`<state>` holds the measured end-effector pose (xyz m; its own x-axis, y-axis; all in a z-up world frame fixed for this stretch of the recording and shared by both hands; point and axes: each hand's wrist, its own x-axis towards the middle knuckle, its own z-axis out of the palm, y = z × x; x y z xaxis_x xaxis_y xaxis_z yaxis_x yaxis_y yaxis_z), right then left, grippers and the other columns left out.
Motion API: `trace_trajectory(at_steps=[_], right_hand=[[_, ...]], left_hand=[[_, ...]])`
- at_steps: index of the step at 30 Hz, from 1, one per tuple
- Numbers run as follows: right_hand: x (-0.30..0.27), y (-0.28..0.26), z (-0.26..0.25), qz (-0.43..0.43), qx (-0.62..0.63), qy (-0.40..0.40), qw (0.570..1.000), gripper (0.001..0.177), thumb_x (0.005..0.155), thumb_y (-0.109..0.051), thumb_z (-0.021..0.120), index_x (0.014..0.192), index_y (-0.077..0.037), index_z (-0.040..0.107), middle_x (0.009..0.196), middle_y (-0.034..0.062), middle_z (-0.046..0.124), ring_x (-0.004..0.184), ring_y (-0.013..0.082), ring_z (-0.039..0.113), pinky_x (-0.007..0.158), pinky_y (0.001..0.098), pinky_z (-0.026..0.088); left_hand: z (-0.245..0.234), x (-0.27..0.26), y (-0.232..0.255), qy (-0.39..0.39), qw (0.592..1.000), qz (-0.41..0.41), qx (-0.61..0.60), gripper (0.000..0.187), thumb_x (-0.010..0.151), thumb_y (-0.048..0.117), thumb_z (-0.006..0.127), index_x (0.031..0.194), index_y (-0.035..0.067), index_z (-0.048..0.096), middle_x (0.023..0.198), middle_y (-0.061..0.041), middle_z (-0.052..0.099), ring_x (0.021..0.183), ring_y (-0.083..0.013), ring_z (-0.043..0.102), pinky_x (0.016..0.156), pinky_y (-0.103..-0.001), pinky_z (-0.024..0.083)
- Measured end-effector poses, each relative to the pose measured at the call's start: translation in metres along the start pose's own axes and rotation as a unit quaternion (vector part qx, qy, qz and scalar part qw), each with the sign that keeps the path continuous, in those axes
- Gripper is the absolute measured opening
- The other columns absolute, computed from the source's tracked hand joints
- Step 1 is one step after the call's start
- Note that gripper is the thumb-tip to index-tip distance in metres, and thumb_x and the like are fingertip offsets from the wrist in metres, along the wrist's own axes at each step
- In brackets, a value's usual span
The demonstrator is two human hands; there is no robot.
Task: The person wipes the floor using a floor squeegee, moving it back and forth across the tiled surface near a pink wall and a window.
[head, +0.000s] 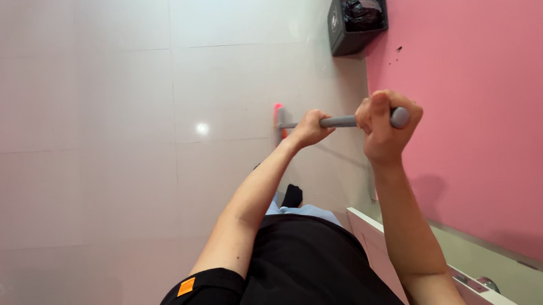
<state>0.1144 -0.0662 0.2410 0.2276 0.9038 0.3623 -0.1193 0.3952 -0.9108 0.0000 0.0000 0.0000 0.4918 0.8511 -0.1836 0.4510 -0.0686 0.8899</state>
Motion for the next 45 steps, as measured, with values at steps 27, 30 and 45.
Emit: trace_trajectory(at_steps=[27,30,45], right_hand=[[0.033,-0.030,0.007,-0.019,-0.056,-0.006,0.998,0.047,0.115,-0.024,0.061,0.077,-0.003,0.046,0.059,0.0002,0.041,0.048,0.0088,0.040,0.046,0.0274,0.032],[0.035,-0.018,0.024,-0.090,-0.206,-0.067,0.972,0.035,0.111,-0.021,0.067,0.089,0.006,0.063,0.069,0.0053,0.054,0.063,0.0120,0.051,0.059,0.0290,0.040],[0.028,0.012,0.016,-0.001,0.007,-0.020,1.000,0.052,0.113,-0.027,0.062,0.071,-0.007,0.037,0.059,-0.0011,0.036,0.047,0.0077,0.033,0.047,0.0269,0.028]], left_hand=[[-0.003,0.027,0.025,-0.023,0.996,0.070,-0.056,0.017,0.084,0.020,0.075,0.086,0.003,0.075,0.068,-0.018,0.066,0.059,-0.0260,0.064,0.061,-0.042,0.053],[0.002,0.029,0.031,-0.073,0.986,0.033,-0.144,0.025,0.095,0.022,0.073,0.084,0.000,0.072,0.070,-0.012,0.058,0.066,-0.0169,0.052,0.061,-0.044,0.048],[-0.025,0.025,-0.015,-0.041,0.999,0.012,-0.024,0.025,0.087,0.019,0.073,0.074,-0.001,0.068,0.061,-0.020,0.054,0.057,-0.0268,0.047,0.057,-0.042,0.048]])
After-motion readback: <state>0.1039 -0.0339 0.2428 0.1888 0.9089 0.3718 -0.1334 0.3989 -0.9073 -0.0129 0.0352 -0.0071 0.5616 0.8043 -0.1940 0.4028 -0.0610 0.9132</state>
